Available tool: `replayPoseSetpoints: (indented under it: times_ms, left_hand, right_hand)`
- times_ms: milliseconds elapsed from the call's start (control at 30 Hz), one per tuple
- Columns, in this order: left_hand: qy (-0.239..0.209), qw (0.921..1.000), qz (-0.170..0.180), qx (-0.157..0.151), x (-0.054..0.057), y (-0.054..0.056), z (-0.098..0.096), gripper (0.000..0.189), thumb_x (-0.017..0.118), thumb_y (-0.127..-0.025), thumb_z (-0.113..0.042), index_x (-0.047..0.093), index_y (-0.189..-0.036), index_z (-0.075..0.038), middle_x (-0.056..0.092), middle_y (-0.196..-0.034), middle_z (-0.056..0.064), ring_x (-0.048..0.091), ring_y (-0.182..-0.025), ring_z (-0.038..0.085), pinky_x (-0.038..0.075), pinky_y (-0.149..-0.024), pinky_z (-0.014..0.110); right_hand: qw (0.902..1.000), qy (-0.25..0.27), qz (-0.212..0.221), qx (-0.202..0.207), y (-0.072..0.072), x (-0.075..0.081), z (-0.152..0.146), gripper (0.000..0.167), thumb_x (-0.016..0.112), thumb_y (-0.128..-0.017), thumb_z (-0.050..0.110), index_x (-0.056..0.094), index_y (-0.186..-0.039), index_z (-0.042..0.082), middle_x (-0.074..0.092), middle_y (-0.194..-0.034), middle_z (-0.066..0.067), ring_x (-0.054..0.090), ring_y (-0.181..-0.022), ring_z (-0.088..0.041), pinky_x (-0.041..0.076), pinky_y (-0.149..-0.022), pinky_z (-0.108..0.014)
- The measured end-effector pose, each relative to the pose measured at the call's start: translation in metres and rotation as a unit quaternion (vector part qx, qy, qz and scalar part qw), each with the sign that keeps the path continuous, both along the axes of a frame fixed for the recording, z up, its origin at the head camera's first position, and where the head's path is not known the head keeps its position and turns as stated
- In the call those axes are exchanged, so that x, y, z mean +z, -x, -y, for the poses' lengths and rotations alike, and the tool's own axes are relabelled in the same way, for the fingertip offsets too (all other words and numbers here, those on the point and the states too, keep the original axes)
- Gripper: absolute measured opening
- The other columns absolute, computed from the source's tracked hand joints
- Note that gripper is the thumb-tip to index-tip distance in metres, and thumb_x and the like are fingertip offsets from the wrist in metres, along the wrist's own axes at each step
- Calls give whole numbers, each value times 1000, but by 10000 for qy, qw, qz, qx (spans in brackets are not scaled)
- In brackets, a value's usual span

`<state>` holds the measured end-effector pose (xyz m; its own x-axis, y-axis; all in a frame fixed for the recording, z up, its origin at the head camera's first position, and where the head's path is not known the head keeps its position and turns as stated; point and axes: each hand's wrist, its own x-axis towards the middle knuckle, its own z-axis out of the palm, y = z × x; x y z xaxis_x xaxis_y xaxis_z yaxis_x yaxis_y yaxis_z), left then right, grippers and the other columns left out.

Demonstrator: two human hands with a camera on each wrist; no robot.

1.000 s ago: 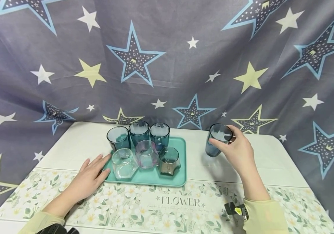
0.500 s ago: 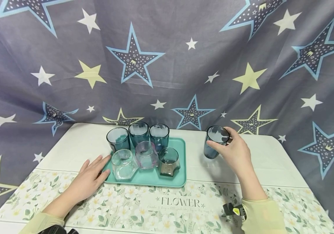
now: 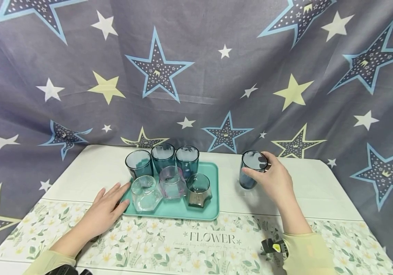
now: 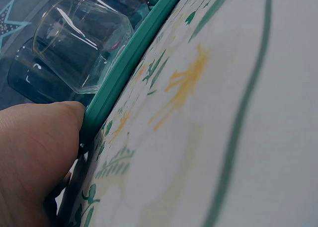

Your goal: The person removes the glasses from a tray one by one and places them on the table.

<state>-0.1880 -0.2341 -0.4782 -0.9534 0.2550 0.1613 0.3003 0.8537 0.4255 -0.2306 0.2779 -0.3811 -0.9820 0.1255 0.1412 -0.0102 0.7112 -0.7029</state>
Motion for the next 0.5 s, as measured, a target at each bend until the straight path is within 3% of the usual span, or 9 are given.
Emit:
replayPoseSetpoints:
  times_ms: [500]
  left_hand:
    - [23,10000,77,8,1,1,0,61,57,-117,-31,43,-169,-2,45,-170,21,32,-161,47,7,-128,74]
  right_hand:
    - [10000,58,-56,20,-3,4,9,100,89,-91,58,47,-164,4,68,-142,-26,69,-123,-41,53,-95,-51]
